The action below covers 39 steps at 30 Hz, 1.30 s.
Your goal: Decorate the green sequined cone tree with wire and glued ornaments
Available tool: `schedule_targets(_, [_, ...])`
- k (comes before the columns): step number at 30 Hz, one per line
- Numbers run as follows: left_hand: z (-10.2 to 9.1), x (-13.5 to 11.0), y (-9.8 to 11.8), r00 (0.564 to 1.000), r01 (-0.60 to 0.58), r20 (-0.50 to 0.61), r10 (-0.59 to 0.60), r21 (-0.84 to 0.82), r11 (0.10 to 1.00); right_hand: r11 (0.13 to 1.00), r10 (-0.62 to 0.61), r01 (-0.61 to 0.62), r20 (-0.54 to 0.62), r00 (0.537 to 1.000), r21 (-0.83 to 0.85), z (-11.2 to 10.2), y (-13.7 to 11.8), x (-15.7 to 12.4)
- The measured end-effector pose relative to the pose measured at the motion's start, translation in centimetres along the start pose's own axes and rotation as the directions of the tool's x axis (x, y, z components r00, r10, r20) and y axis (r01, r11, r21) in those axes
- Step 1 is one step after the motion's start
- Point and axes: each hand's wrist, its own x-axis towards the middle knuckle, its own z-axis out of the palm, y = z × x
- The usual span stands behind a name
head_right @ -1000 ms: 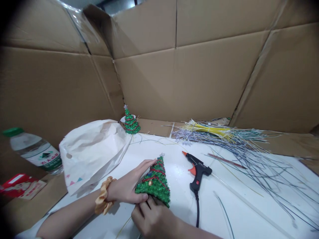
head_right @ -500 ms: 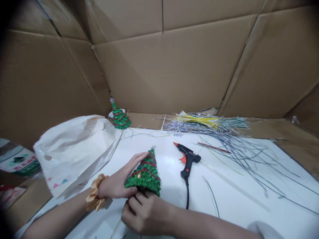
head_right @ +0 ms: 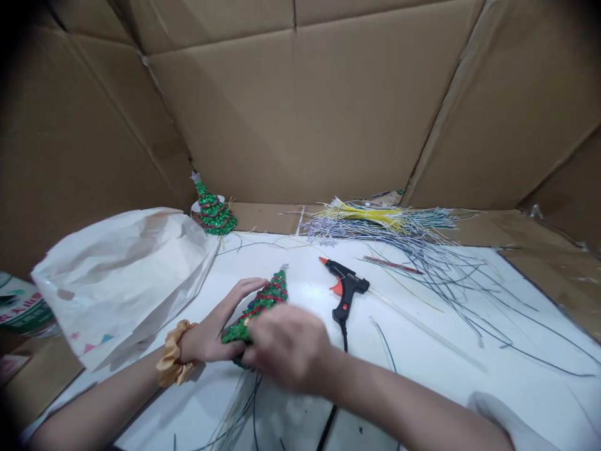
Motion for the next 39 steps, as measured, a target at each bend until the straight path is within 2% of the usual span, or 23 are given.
schedule_targets(1, [0.1, -0.1, -0.1, 1.000, 0.016, -0.002, -0.016, -0.027, 1.000, 0.955, 0.295, -0.295, 0.030, 0.955, -0.029, -0.1, 1.2, 0.2])
schedule_targets(2, [0.2, -0.2, -0.2, 0.999, 0.037, -0.001, -0.037, -0.063, 0.997, 0.858, 0.514, -0.512, 0.049, 0.856, -0.050, -0.1, 2.4, 0.4])
schedule_targets(3, [0.4, -0.3, -0.3, 0.998, 0.062, -0.001, -0.062, -0.103, 0.993, 0.751, 0.660, -0.658, 0.100, 0.745, -0.054, 0.1, 3.5, 0.4])
schedule_targets(4, [0.5, -0.4, -0.3, 0.996, 0.089, -0.001, -0.090, -0.137, 0.987, 0.654, 0.750, -0.756, 0.165, 0.641, -0.034, 0.5, 4.4, 0.2])
schedule_targets(5, [0.6, -0.5, -0.4, 0.993, 0.118, -0.002, -0.120, -0.159, 0.980, 0.572, 0.800, -0.820, 0.223, 0.557, -0.001, 0.9, 5.1, 0.1])
schedule_targets(6, [0.7, -0.6, -0.4, 0.989, 0.148, -0.003, -0.151, -0.168, 0.975, 0.504, 0.820, -0.862, 0.287, 0.495, 0.046, 1.4, 5.6, -0.2])
schedule_targets(7, [0.8, -0.6, -0.4, 0.984, 0.176, -0.003, -0.179, -0.168, 0.970, 0.450, 0.821, -0.887, 0.344, 0.456, 0.104, 1.8, 5.9, -0.4])
schedule_targets(9, [0.9, -0.6, -0.3, 0.977, 0.212, 0.007, -0.214, -0.164, 0.963, 0.365, 0.792, -0.904, 0.436, 0.426, 0.221, 2.4, 5.9, -0.6])
schedule_targets(12, [1.0, -0.5, -0.3, 0.983, 0.180, 0.013, -0.181, -0.170, 0.969, 0.279, 0.771, -0.901, 0.481, 0.417, 0.333, 2.7, 5.2, -0.4])
schedule_targets(14, [1.0, -0.5, -0.2, 0.993, 0.112, -0.019, -0.116, -0.133, 0.985, 0.274, 0.798, -0.891, 0.431, 0.421, 0.362, 2.4, 4.5, 0.1])
schedule_targets(15, [0.9, -0.5, -0.1, 0.996, 0.073, -0.042, -0.077, -0.086, 0.994, 0.296, 0.809, -0.879, 0.390, 0.439, 0.374, 2.2, 4.1, 0.4])
schedule_targets(17, [0.8, -0.6, 0.2, 0.996, -0.007, -0.087, 0.012, 0.063, 0.998, 0.382, 0.794, -0.833, 0.318, 0.517, 0.401, 1.6, 3.3, 1.0])
schedule_targets(20, [0.5, -0.7, 0.4, 0.984, -0.114, -0.095, 0.148, 0.297, 0.948, 0.536, 0.703, -0.725, 0.248, 0.667, 0.433, 0.8, 2.3, 1.5])
schedule_targets(22, [0.5, -0.7, 0.4, 0.975, -0.172, -0.065, 0.212, 0.384, 0.907, 0.607, 0.658, -0.676, 0.212, 0.722, 0.418, 0.5, 1.9, 1.5])
schedule_targets(24, [0.5, -0.7, 0.3, 0.967, -0.211, -0.040, 0.253, 0.432, 0.877, 0.648, 0.640, -0.653, 0.186, 0.746, 0.391, 0.4, 1.7, 1.5])
schedule_targets(30, [0.1, -0.6, -0.1, 0.966, -0.242, 0.030, 0.258, 0.469, 0.850, 0.693, 0.630, -0.623, 0.117, 0.768, 0.362, 0.5, 1.5, 1.4])
schedule_targets(39, [-0.8, -0.1, 0.4, 0.968, -0.248, 0.107, 0.226, 0.286, 0.926, 0.585, 0.733, -0.704, 0.109, 0.671, 0.402, 0.8, 1.4, 1.2])
